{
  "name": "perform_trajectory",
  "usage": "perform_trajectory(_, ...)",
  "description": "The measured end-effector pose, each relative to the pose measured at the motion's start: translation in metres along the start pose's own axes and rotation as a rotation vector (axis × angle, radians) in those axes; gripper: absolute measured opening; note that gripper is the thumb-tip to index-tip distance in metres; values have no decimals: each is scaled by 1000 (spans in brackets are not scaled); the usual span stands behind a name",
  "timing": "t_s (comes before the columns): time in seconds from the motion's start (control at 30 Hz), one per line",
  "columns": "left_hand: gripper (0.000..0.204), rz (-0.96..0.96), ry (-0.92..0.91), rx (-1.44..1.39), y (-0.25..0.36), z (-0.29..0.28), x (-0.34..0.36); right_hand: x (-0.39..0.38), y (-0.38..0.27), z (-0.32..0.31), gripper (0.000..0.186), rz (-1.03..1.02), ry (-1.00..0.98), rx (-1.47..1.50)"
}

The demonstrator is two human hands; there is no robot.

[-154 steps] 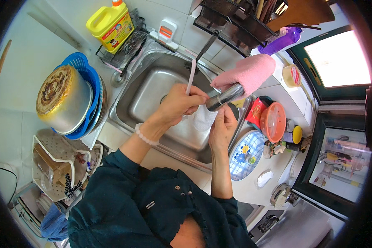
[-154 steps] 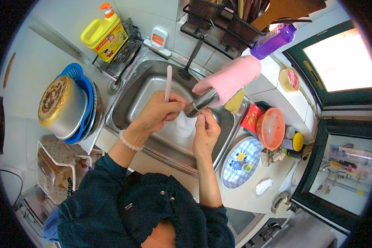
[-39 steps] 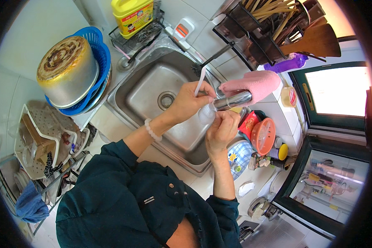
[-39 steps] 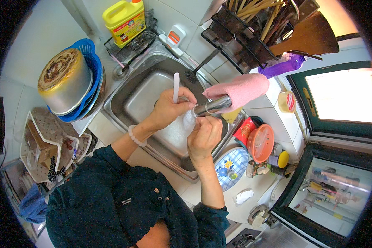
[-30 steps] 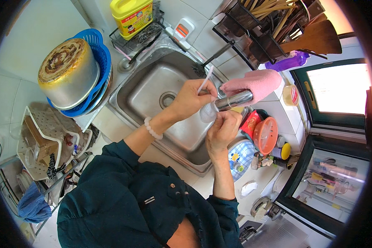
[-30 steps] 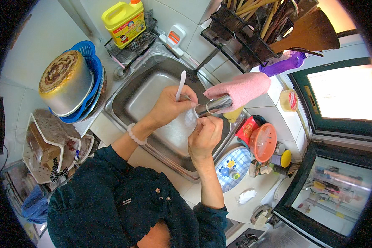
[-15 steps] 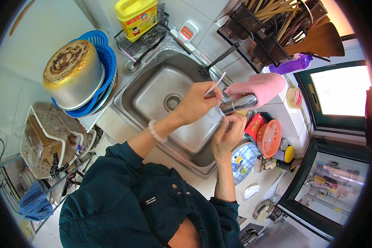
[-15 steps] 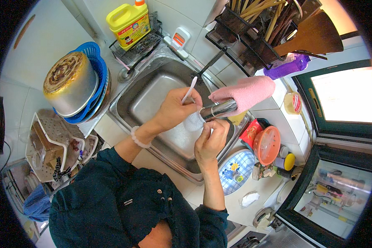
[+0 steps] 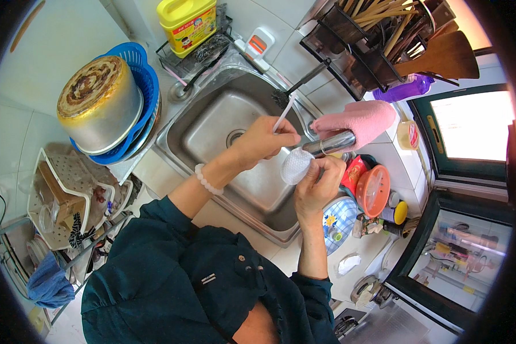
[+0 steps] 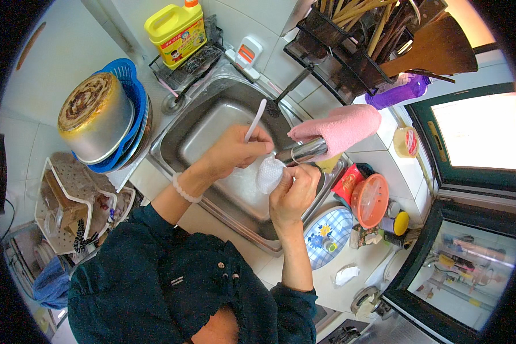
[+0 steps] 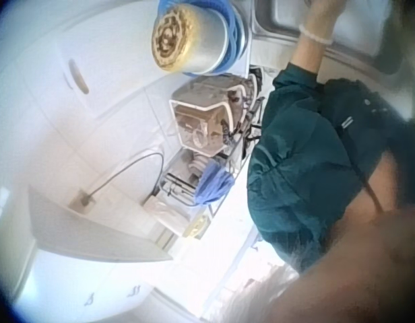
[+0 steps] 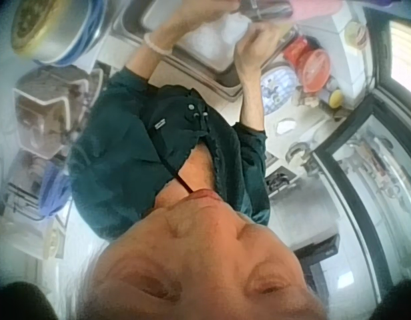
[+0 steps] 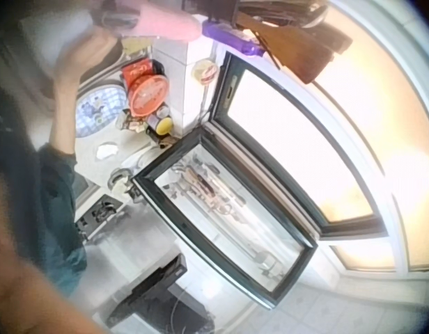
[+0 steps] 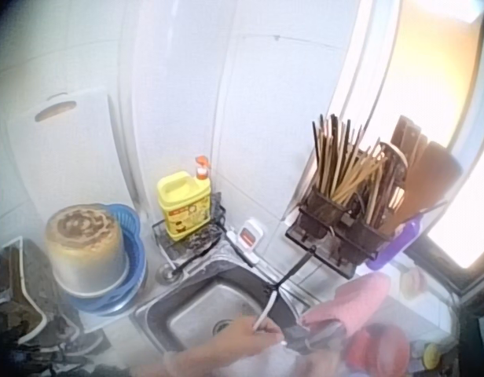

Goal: The person takes a new aerator or filter component from a plastic bag and installs it onto a kitchen faucet by hand.

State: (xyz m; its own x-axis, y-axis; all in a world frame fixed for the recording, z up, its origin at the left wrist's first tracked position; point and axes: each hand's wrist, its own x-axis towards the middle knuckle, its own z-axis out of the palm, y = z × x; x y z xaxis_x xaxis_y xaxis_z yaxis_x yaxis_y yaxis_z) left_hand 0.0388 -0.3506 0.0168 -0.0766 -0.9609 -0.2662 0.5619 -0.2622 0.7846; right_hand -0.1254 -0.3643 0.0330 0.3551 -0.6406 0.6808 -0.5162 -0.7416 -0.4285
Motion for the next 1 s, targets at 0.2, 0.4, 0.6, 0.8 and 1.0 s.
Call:
perform_trajectory(0.2,12,-32,-32,91,1,4,1,1,1,1,17,-27,4,-4)
perform_trajectory(0.4,8,6,-31,145,-1,6,5,2,-1,0,12,-17,-2,2)
perform_trajectory(0.6,8,136,-5,184,-6,13,2,4,-5,-1,11,-9,-21,-26)
perform_trajectory(0.8,11,185,44,197,-6,14,3,4,-6,1,17,-24,-25,-96)
perform_trajectory(1.0,9,247,-6,254,-7,11,11,4,-8,2,15,-14,-14,-121)
